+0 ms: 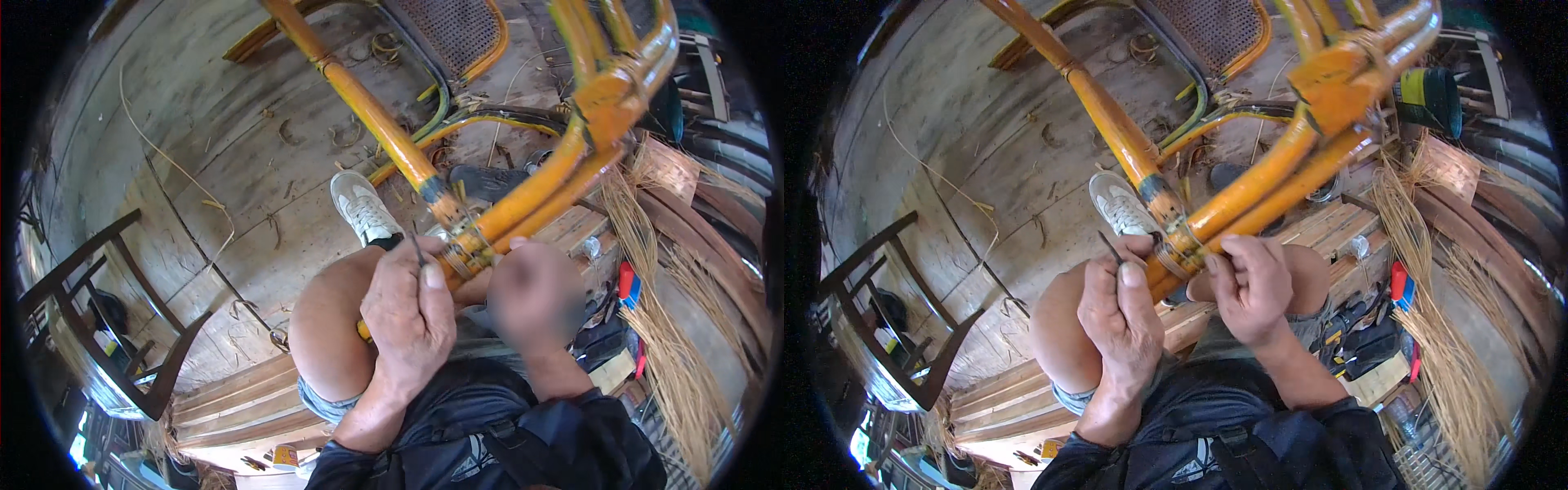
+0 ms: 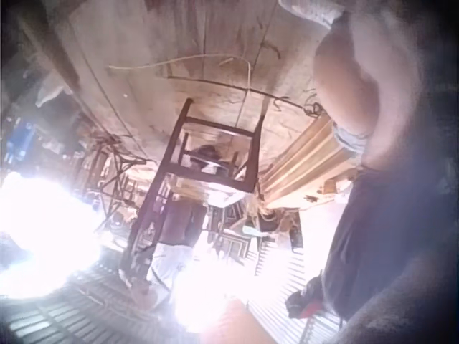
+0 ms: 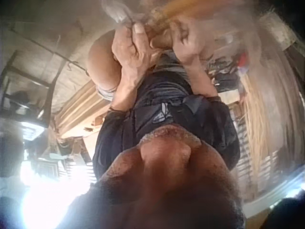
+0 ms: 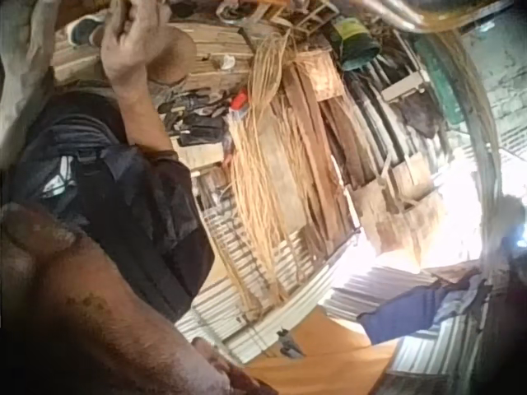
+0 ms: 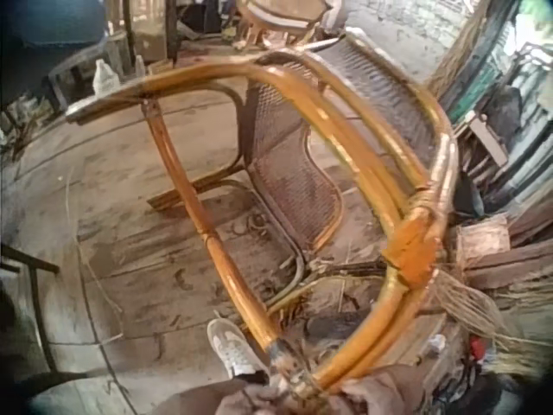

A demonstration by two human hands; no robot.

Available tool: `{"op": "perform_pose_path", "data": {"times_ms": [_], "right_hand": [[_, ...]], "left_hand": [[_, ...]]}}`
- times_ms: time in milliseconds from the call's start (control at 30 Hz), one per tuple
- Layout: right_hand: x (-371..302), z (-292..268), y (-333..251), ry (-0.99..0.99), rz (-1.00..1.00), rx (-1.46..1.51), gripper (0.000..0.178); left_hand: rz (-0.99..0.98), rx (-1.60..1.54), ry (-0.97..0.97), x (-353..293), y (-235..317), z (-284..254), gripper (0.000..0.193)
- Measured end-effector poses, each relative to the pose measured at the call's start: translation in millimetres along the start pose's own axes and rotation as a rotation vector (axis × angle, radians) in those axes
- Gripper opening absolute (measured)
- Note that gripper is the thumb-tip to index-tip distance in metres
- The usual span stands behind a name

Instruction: The person repairs a rattan chair by sitting on the floor. They use a power drill to secure a joint, then use pliers to tighten and adjust the woven rattan bindings around the chair's frame.

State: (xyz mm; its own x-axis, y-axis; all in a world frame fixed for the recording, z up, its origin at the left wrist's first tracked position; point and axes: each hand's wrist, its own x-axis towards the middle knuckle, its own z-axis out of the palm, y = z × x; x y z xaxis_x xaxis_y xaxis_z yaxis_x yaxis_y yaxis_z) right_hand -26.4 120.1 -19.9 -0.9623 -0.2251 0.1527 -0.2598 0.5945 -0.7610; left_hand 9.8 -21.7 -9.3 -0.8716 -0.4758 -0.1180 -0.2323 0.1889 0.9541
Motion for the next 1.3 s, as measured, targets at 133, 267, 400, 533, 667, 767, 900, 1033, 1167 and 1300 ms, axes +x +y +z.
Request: {"op": "perform_pose_path", "data": {"times_ms": [133, 267, 400, 533, 667, 767, 900, 1033, 1167, 1300], "right_hand": [[7.1, 7.6, 5.6, 0.081, -0.137, -0.02, 0.03], [22.7, 0.7, -2.7, 0.155, -0.096, 0.027, 0.015], [15.0, -20.0, 10.2, 0.117, 0.154, 0.36, 0.01], [-32.9, -59.0, 43.3, -0.019, 0.38, 0.5, 0.01], [-96.9, -109.4, 50.5, -0.062, 0.431, 0.469, 0.011], [-149.3, -145.9, 61.2, 0.103, 0.574, 0.417, 0.012], [-213.2, -188.0, 92.8, 0.32, 0.831, 0.38, 0.014], [-277.1, -205.3, 135.3, 0.316, 0.716, 0.023, 0.013], [-296.4, -207.8, 131.6, 0.267, 0.945, 0.156, 0.014], [-296.4, -193.7, 140.4, 0.226, 0.824, 0.084, 0.013]], "left_hand": [[0.046, -0.009, 0.158, 2.0, 3.6, 8.0, 0.017], [0.016, -0.087, 0.222, 2.1, 9.6, 9.1, 0.022], [-0.011, -0.15, 0.22, 0.7, 4.7, 7.7, 0.023], [-0.02, -0.152, 0.139, 4.5, 8.3, 2.0, 0.024], [0.107, -0.147, 0.296, -13.2, 29.6, 2.0, 0.021], [0.019, -0.385, 0.152, -27.5, 32.1, -1.0, 0.019], [-0.485, -0.868, -0.15, -57.4, 29.6, 20.3, 0.022], [-0.577, -0.835, -0.28, -63.2, 11.7, 47.7, 0.019], [-0.545, -0.834, -0.255, -51.7, 2.4, 54.2, 0.018], [-0.498, -0.812, -0.287, -48.8, 5.2, 51.5, 0.018]]}}
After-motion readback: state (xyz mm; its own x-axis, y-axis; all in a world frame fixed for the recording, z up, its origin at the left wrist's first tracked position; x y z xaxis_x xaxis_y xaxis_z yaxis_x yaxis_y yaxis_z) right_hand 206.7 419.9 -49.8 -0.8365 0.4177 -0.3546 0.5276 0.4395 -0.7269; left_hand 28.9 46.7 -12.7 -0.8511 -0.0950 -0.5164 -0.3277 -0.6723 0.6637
